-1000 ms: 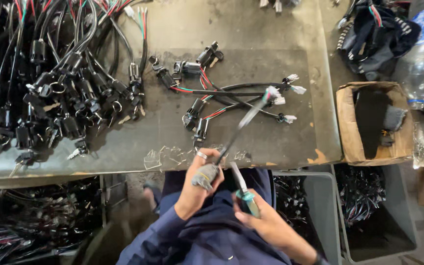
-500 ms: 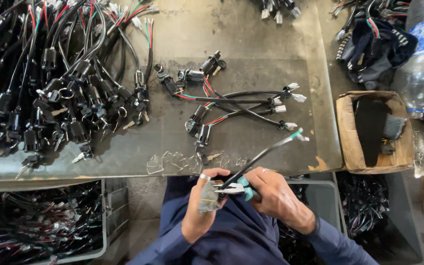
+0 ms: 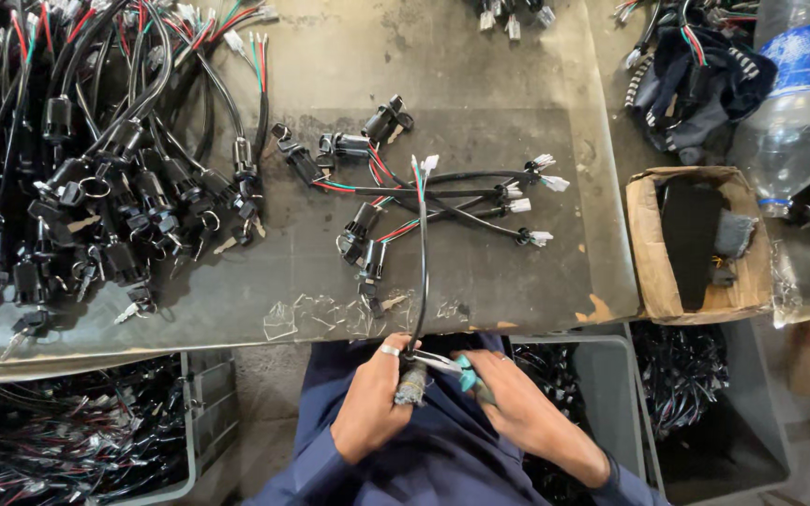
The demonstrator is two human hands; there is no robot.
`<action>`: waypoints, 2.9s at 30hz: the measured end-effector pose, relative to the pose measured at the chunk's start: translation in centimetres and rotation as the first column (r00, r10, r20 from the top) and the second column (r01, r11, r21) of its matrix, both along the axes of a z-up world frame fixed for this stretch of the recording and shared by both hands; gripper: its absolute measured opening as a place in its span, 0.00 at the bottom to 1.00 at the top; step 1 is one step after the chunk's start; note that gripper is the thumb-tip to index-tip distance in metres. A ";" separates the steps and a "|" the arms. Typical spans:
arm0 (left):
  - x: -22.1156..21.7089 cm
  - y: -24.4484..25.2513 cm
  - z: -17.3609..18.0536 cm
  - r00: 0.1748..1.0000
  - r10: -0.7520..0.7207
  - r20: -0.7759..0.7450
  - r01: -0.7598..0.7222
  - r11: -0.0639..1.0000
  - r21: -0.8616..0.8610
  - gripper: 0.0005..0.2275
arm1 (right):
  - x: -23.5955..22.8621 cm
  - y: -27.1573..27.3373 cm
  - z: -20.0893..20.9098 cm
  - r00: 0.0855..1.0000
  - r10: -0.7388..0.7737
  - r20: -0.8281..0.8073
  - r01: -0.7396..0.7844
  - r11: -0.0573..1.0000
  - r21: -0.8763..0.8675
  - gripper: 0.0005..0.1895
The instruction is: The person strips the outer insulation from multiple black wires using pliers, then places the stripped wires into a pile on the table. The person repeatedly picks up wires, strips them, and adds them to the pile.
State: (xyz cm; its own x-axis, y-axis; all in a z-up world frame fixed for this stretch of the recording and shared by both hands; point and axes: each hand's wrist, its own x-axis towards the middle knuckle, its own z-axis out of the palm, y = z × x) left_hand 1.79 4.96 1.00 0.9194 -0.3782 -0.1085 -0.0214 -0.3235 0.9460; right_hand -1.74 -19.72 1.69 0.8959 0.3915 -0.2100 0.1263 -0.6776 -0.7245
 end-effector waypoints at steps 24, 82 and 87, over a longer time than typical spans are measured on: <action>0.5 0.5 -0.5 0.850 -0.083 -0.520 -0.076 0.958 -0.277 0.05 | -0.3 1.0 -1.7 0.993 0.009 0.120 0.001 0.997 -0.080 0.29; 0.3 0.3 3.0 0.990 -0.122 0.065 0.068 0.839 0.540 0.28 | -1.8 3.6 -3.9 0.949 -0.220 -0.225 0.259 0.952 0.163 0.15; 2.2 0.4 6.5 0.948 -0.241 0.207 0.286 0.931 -0.226 0.22 | 0.4 2.0 -5.4 0.985 -0.143 0.092 0.089 0.895 0.438 0.24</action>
State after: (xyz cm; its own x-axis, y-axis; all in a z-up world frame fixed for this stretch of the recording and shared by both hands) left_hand 3.95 5.33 7.52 0.7787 -0.6032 0.1727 -0.2436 -0.0370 0.9692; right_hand -1.30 -17.74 -3.69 0.9482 0.3108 0.0661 0.1692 -0.3181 -0.9328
